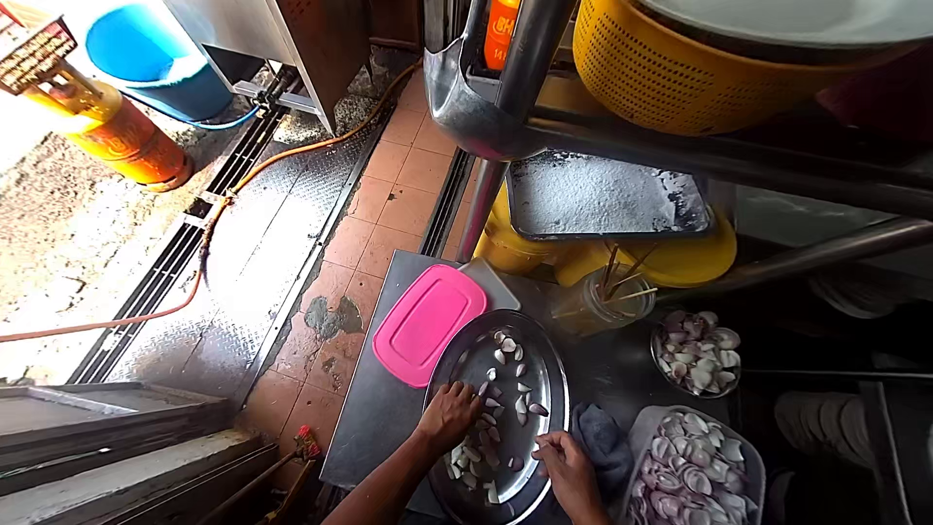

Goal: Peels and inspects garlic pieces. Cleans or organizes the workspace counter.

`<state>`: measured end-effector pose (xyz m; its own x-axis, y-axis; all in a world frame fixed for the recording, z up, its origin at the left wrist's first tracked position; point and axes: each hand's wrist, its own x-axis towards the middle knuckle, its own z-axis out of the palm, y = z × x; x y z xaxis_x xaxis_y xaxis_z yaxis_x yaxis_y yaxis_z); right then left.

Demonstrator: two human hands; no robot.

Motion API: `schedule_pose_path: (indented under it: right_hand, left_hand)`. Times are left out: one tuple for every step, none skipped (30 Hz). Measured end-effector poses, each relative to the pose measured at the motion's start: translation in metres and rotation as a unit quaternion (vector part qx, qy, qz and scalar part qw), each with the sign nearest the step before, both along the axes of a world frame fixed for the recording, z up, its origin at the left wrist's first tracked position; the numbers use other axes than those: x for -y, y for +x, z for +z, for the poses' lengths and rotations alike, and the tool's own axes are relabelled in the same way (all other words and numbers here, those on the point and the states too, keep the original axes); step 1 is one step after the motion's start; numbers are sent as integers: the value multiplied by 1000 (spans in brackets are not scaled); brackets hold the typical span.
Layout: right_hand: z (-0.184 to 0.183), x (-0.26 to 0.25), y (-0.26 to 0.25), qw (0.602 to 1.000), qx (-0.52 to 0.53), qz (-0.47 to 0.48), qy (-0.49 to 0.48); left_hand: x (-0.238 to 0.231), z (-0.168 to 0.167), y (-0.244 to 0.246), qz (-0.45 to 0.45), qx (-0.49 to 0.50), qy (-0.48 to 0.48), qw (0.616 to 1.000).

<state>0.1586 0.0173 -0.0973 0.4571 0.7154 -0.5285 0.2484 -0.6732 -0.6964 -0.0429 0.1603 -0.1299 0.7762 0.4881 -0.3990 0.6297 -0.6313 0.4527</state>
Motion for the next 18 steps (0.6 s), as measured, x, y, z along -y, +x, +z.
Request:
schedule_pose_path:
  right_hand:
    - [8,3,-2,996,-76,-48,-11]
    - [15,6,-4,986,-139,-87,-15]
    - [20,7,-8,975,-188,-115,-16]
    - [23,8,-12,963,-232,-135,-17]
    - [23,7,-15,950,-275,-148,-20]
    - [22,3,-18,933,-324,-158,-27]
    - [23,-2,-21,911,-374,-169,-38]
    - [24,-6,-23,889,-419,-176,-47]
    - [25,-8,-25,871,-452,-185,-49]
    - [26,-10,-27,859,-469,-200,-42]
    - [26,-12,-27,852,-476,-217,-31]
    - [28,-13,-25,848,-478,-228,-20]
    - [30,-11,-19,852,-473,-224,-11]
    - [35,-6,-10,868,-450,-209,-3]
    - [42,2,0,896,-403,-184,5]
    - [50,12,12,929,-338,-152,16]
    - [58,23,25,955,-265,-127,31]
    - [67,35,40,974,-188,-113,47]
  left_hand:
    - [-3,1,1,1,10,-7,1000]
    - [-4,5,1,13,32,-11,999]
    - [-3,13,2,36,62,-17,997]
    - [0,24,5,64,97,-34,993]
    - [5,38,8,88,136,-62,985]
    - [11,54,12,102,168,-101,975]
    - [15,68,15,108,189,-152,964]
    - [20,79,17,115,199,-202,952]
    - [24,86,14,132,204,-240,940]
    - [26,89,9,161,203,-254,932]
    - [24,88,2,196,191,-240,931]
    - [23,83,-7,233,163,-207,936]
    - [23,76,-15,258,115,-170,944]
    - [24,70,-22,264,55,-146,952]
    - [29,64,-26,252,2,-133,959]
    - [36,57,-28,228,-38,-123,965]
    - [45,48,-28,201,-65,-112,971]
    - [54,39,-27,180,-82,-102,975]
